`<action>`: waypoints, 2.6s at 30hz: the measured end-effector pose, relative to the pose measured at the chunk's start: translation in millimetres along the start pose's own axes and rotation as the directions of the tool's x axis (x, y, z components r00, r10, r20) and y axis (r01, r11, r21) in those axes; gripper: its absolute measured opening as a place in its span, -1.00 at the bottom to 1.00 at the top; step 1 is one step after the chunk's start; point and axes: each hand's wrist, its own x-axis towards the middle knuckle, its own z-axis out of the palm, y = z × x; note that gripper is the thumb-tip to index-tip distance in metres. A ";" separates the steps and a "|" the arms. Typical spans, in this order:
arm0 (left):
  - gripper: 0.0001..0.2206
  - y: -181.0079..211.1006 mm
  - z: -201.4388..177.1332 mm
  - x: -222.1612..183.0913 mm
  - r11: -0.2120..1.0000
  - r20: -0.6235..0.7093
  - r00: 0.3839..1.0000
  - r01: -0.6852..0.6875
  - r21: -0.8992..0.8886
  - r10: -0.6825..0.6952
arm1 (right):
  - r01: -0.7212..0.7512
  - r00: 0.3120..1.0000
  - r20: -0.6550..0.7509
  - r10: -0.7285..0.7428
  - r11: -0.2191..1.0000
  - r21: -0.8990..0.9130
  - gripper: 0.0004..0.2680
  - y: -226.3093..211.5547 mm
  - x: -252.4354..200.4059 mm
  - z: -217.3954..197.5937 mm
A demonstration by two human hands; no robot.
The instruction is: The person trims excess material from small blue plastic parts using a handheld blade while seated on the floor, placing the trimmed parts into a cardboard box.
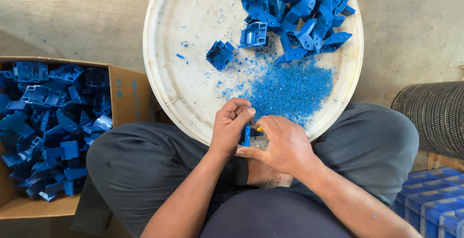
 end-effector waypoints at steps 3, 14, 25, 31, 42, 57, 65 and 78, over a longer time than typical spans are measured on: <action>-0.88 0.4 0.1 -2.9 1.000 0.006 1.000 0.002 0.004 -0.002 | -0.047 0.998 0.033 0.048 0.998 -0.038 -0.52 -0.4 -2.9 0.6; -0.88 -1.9 1.2 -2.5 1.000 -0.003 1.000 0.013 -0.012 -0.013 | -0.023 1.000 0.017 0.024 0.999 -0.039 -0.54 1.1 -5.7 0.3; -0.89 -2.4 0.1 -2.5 1.000 -0.006 1.000 -0.004 0.000 0.004 | -0.004 1.000 0.010 0.005 0.999 -0.045 -0.53 2.2 -8.0 3.6; -0.89 -2.8 0.8 -3.6 1.000 0.006 1.000 0.005 -0.020 -0.005 | -0.039 0.999 0.033 0.041 0.997 -0.062 -0.53 2.0 -8.4 2.8; -0.89 -3.6 2.0 -5.4 1.000 0.011 1.000 -0.006 -0.018 0.006 | 0.003 1.000 0.003 -0.003 0.994 -0.109 -0.56 6.6 -15.1 13.1; -0.87 -6.1 -0.5 -2.1 0.997 -0.023 0.999 0.035 -0.066 -0.037 | 0.018 0.999 -0.045 -0.021 0.997 -0.069 -0.56 -0.4 -12.6 7.3; -0.87 -7.5 1.4 -4.4 0.998 0.002 1.000 0.016 -0.061 -0.016 | -0.005 1.000 -0.010 0.004 0.993 -0.116 -0.59 -0.6 -14.8 11.4; -0.86 3.5 6.4 -12.6 0.989 -0.020 0.995 0.097 -0.112 -0.100 | -0.066 0.996 0.052 0.069 0.996 -0.056 -0.59 -2.5 -16.5 14.1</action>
